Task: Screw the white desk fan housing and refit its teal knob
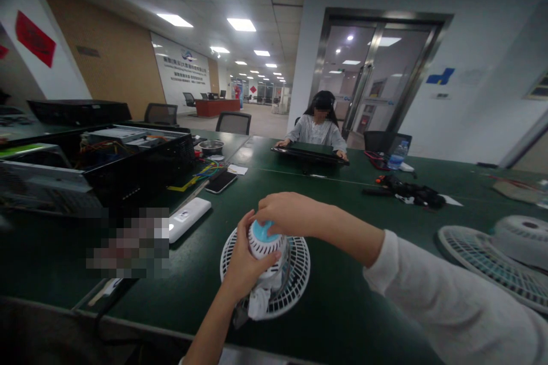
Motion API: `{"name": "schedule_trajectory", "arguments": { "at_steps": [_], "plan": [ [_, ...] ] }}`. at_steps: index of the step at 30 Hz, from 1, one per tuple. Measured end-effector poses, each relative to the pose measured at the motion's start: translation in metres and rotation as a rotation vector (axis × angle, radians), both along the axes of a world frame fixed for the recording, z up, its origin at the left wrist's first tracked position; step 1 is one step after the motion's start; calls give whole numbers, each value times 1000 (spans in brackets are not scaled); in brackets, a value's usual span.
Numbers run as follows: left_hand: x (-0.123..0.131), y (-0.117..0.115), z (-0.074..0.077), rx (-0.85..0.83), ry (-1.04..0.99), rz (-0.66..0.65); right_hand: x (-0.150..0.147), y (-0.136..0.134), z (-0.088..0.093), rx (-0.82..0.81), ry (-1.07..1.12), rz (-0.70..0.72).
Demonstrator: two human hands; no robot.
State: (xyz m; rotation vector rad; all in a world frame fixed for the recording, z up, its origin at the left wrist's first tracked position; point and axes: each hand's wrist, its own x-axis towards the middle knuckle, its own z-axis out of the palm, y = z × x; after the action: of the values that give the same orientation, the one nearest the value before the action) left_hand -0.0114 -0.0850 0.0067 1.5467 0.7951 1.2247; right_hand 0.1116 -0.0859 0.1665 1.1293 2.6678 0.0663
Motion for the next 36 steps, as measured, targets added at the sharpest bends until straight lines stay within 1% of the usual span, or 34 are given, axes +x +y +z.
{"name": "schedule_trajectory", "arguments": {
  "at_steps": [5,10,13,15,20,22,24,25,27,30,32,33,36],
  "plan": [
    [0,0,2,-10,0,1,-4,-2,2,28,-51,-14],
    [-1,-2,5,-29,-6,-1,-9,-5,4,63,-101,-61],
    [-1,-1,4,-2,5,4,-12,-7,0,90,-89,-94],
    [-1,-1,4,14,-1,15,-16,-7,-6,101,-78,-165],
    [0,-1,4,21,-17,5,-27,-7,-26,152,-6,-451],
    [0,0,4,21,-15,6,-29,-7,-28,160,36,-545],
    [0,0,2,20,-18,10,-26,-8,-24,131,72,-573],
    [0,0,2,23,-18,15,-24,-9,-21,107,86,-562],
    [0,1,1,37,-16,26,-17,-11,-12,57,110,-486],
    [0,0,2,28,-9,22,-7,-11,-2,5,119,-269],
    [0,0,3,-3,-3,11,-1,-9,-1,-1,91,-141],
    [0,-1,3,-13,1,7,0,-7,-1,8,63,-99],
    [-1,-1,4,-21,16,2,1,-3,-4,59,-25,-31]
  ]
}}
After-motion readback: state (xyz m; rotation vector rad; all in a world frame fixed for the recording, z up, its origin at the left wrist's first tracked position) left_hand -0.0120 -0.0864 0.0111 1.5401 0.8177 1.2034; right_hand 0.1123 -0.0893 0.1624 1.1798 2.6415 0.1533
